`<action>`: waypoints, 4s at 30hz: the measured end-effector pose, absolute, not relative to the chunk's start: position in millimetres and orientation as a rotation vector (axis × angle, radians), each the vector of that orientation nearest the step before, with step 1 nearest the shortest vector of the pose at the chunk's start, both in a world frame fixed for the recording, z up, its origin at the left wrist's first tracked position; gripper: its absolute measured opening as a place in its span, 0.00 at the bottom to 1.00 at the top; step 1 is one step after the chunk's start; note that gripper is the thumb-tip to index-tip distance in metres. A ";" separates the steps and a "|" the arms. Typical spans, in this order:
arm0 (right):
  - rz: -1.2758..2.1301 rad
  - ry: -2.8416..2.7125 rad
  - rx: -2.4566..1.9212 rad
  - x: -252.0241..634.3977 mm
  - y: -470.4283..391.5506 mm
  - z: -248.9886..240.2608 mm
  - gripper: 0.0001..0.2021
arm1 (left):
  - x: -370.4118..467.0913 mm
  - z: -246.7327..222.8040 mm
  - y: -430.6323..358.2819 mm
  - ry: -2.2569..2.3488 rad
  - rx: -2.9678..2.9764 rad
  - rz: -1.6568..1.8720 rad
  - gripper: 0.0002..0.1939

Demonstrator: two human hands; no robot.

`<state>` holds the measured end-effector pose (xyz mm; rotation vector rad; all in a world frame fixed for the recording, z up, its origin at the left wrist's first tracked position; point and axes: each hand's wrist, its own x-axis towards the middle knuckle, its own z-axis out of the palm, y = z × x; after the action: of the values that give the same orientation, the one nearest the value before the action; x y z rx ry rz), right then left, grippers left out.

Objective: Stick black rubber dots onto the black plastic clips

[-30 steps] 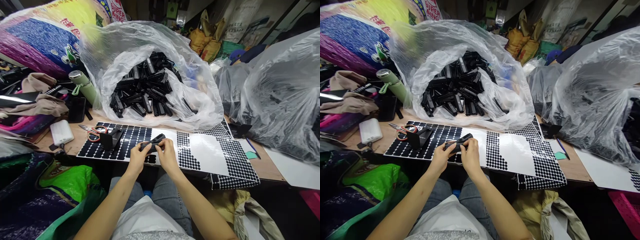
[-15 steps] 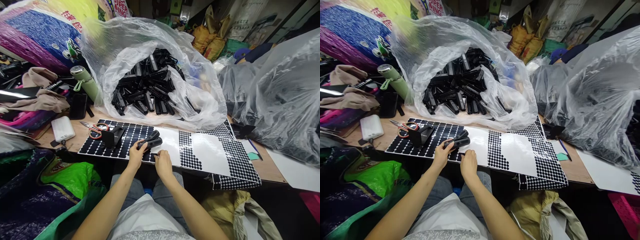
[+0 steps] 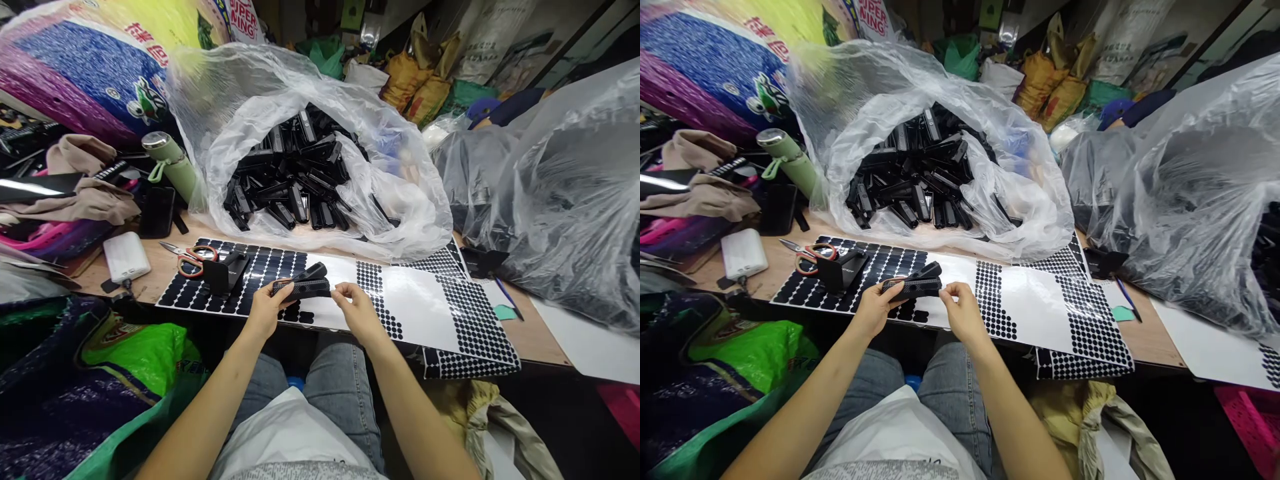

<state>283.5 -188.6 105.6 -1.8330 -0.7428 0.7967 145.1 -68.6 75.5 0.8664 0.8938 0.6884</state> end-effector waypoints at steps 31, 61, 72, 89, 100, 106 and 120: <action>0.738 -0.736 -1.864 286.4 -193.4 114.1 0.11 | 145.1 99.7 -89.3 0.840 0.892 0.625 0.18; 0.774 -0.505 -1.542 266.0 -192.7 77.5 0.20 | 136.2 158.6 -17.1 1.614 2.073 0.738 0.19; 0.551 -0.399 -1.822 335.4 -258.0 56.3 0.17 | 305.0 92.6 100.0 1.931 1.789 0.541 0.38; 0.370 -0.501 -2.266 427.9 -186.0 45.6 0.05 | 184.7 102.9 -34.6 0.699 1.905 0.292 0.29; 0.613 -0.996 -1.830 303.4 -208.2 139.6 0.07 | 167.6 117.1 -79.7 0.583 1.928 0.419 0.25; 0.573 -1.009 -1.900 298.1 -206.4 134.5 0.06 | 163.6 120.9 -86.3 0.570 1.954 0.457 0.24; 0.425 -1.054 -2.128 267.5 -171.2 94.7 0.05 | 127.9 101.6 -49.1 1.005 1.894 0.689 0.25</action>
<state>267.5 -171.2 94.7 -2.1281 -1.0542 0.4252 127.9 -49.1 101.6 1.8937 1.0048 0.6889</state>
